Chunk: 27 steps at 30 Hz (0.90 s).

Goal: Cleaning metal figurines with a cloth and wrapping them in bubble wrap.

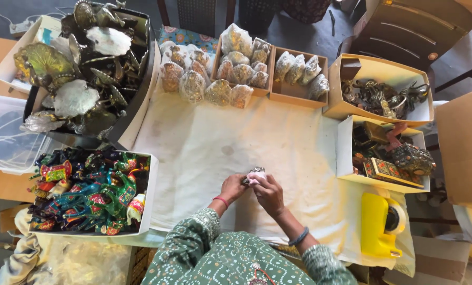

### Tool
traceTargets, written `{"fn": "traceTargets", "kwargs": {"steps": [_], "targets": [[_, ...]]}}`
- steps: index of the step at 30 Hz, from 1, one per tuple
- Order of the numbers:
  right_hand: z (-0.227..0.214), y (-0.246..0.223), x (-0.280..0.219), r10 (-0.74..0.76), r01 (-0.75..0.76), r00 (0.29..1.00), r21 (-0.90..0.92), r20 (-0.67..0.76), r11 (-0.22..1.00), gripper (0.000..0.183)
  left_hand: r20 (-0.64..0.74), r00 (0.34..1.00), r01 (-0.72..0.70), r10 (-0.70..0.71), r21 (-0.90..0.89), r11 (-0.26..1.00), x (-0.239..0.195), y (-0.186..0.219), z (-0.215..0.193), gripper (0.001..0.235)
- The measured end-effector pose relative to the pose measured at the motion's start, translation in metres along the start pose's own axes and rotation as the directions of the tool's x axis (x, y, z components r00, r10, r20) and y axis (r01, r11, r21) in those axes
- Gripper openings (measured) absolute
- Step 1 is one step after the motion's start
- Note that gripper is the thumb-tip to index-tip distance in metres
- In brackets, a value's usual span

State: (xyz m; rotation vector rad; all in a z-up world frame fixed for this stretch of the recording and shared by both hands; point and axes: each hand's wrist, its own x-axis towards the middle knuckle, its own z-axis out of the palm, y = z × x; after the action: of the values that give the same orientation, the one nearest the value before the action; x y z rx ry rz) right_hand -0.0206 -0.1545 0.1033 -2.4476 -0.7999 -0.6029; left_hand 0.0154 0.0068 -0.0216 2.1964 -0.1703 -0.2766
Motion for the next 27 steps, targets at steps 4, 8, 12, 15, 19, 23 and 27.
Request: {"fn": "traceTargets", "kwargs": {"steps": [4,8,12,15,19,23,27], "targets": [[0.014,0.034,-0.040,0.355,-0.309,0.923,0.258,-0.151,0.915,0.021,-0.010,0.999,-0.053,0.052,-0.094,0.994,0.019,-0.005,-0.006,0.037],[0.017,0.089,-0.076,0.792,-0.468,0.548,0.687,-0.268,0.556,0.013,0.139,0.975,0.186,-0.172,-0.095,0.978,0.047,0.017,-0.025,0.034],[-0.002,0.093,-0.085,0.851,-0.800,0.449,0.302,-0.271,0.518,0.014,0.194,0.964,0.260,-0.184,-0.515,0.817,0.086,0.024,-0.035,0.032],[0.025,0.109,-0.127,0.838,-0.854,0.513,-0.015,-0.187,0.519,0.013,0.225,0.945,0.325,-0.237,-0.581,0.746,0.120,0.010,-0.032,0.030],[0.028,0.099,-0.115,0.688,-0.748,0.651,-0.121,-0.320,0.652,0.014,0.315,0.910,0.411,-0.270,-0.592,0.693,0.144,-0.018,-0.027,0.039],[0.033,0.100,-0.114,0.719,-0.785,0.619,-0.224,-0.316,0.577,0.012,0.404,0.877,0.443,-0.262,-0.466,0.766,0.154,-0.026,-0.027,0.044],[0.024,0.091,-0.099,0.727,-0.796,0.602,-0.177,-0.329,0.579,0.016,0.349,0.888,0.435,-0.300,-0.424,0.794,0.167,-0.029,-0.033,0.046]]}}
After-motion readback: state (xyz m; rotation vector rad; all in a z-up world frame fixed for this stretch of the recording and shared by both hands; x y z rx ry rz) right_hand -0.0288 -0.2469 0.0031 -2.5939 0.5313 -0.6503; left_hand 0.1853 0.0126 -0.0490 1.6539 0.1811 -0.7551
